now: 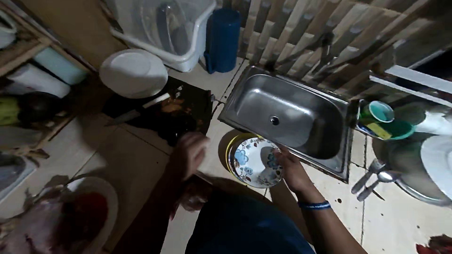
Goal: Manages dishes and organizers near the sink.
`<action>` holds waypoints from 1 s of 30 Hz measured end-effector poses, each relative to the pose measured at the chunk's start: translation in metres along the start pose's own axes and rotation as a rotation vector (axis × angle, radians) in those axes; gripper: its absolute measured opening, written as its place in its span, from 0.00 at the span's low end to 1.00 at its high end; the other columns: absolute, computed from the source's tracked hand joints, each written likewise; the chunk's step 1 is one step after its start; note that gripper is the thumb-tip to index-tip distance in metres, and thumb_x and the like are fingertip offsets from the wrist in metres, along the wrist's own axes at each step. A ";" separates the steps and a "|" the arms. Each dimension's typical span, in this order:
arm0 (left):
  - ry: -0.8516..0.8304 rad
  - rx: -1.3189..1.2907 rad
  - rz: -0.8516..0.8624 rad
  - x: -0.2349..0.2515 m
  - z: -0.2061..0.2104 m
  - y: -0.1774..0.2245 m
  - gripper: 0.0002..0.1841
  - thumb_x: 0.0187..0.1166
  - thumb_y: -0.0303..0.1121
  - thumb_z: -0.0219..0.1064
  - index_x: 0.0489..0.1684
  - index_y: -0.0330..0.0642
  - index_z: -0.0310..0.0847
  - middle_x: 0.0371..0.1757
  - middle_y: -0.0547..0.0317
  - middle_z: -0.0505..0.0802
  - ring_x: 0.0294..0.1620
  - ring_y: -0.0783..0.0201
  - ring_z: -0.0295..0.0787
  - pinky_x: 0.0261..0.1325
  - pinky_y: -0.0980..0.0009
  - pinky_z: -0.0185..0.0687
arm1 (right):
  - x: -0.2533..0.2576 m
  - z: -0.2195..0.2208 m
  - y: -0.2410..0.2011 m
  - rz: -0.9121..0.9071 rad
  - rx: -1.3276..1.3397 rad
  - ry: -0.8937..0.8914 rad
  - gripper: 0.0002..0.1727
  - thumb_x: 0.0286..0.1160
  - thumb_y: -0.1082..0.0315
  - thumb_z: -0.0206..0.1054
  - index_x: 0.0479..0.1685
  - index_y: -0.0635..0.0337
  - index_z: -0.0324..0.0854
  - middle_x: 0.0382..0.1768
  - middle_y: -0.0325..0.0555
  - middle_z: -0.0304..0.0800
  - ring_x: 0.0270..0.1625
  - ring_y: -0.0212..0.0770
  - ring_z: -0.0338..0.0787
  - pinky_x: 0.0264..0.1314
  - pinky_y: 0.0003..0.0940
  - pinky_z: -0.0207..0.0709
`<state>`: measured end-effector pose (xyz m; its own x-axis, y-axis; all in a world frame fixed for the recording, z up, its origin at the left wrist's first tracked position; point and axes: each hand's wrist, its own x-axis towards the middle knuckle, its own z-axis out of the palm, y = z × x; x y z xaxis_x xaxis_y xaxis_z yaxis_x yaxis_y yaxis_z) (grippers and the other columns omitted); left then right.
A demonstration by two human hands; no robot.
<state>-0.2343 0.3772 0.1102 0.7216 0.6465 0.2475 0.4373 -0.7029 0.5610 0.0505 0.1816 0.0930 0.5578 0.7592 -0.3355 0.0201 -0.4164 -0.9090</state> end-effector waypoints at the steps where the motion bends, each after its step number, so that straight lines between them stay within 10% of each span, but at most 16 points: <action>1: -0.003 0.059 -0.136 0.010 -0.011 -0.012 0.19 0.82 0.38 0.67 0.69 0.45 0.86 0.72 0.48 0.87 0.79 0.48 0.78 0.81 0.45 0.72 | 0.001 0.001 0.002 -0.011 -0.013 -0.011 0.28 0.88 0.54 0.53 0.82 0.57 0.71 0.76 0.46 0.80 0.69 0.33 0.84 0.71 0.35 0.79; 7: 0.028 0.179 -0.410 0.050 -0.003 -0.075 0.52 0.61 0.52 0.86 0.90 0.49 0.62 0.90 0.34 0.62 0.88 0.32 0.60 0.81 0.32 0.67 | 0.006 0.004 0.008 -0.025 -0.117 -0.046 0.26 0.88 0.54 0.53 0.76 0.58 0.78 0.85 0.49 0.69 0.77 0.38 0.78 0.76 0.40 0.76; 11: -0.078 0.315 -0.466 0.059 0.011 -0.085 0.53 0.57 0.54 0.88 0.89 0.53 0.65 0.89 0.38 0.66 0.86 0.31 0.64 0.74 0.28 0.70 | 0.006 0.006 0.008 -0.096 -0.216 -0.040 0.21 0.87 0.59 0.56 0.65 0.61 0.85 0.82 0.55 0.70 0.77 0.41 0.78 0.76 0.41 0.77; 19: -0.130 0.278 -0.447 0.066 -0.002 -0.102 0.52 0.51 0.57 0.89 0.84 0.55 0.72 0.81 0.39 0.76 0.78 0.33 0.74 0.68 0.29 0.75 | 0.017 0.011 0.024 -0.309 -0.357 -0.026 0.27 0.78 0.71 0.64 0.79 0.60 0.73 0.76 0.59 0.75 0.77 0.49 0.78 0.77 0.45 0.76; 24: 0.015 -0.169 -0.480 0.054 -0.036 -0.107 0.44 0.72 0.50 0.79 0.90 0.51 0.62 0.85 0.42 0.75 0.83 0.40 0.72 0.79 0.35 0.71 | 0.017 0.012 0.029 -0.323 -0.409 -0.032 0.29 0.77 0.72 0.64 0.82 0.55 0.73 0.82 0.59 0.70 0.84 0.51 0.71 0.83 0.47 0.71; 28: 0.364 -0.871 -0.439 0.036 -0.040 -0.112 0.39 0.80 0.54 0.67 0.90 0.55 0.56 0.75 0.55 0.83 0.68 0.58 0.85 0.66 0.54 0.87 | 0.017 0.014 0.030 -0.261 -0.392 -0.030 0.28 0.80 0.70 0.62 0.82 0.58 0.72 0.80 0.59 0.72 0.83 0.50 0.72 0.83 0.47 0.70; 30: 0.463 -1.266 -0.359 0.033 -0.035 -0.100 0.32 0.90 0.56 0.50 0.89 0.54 0.56 0.76 0.50 0.83 0.71 0.49 0.85 0.68 0.44 0.86 | 0.016 0.015 0.028 -0.230 -0.380 -0.038 0.28 0.81 0.69 0.61 0.82 0.59 0.72 0.79 0.61 0.73 0.82 0.51 0.73 0.82 0.47 0.70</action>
<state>-0.2730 0.4798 0.0900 0.3249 0.9451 0.0359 -0.3975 0.1020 0.9119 0.0472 0.1897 0.0588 0.4725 0.8683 -0.1508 0.4476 -0.3838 -0.8077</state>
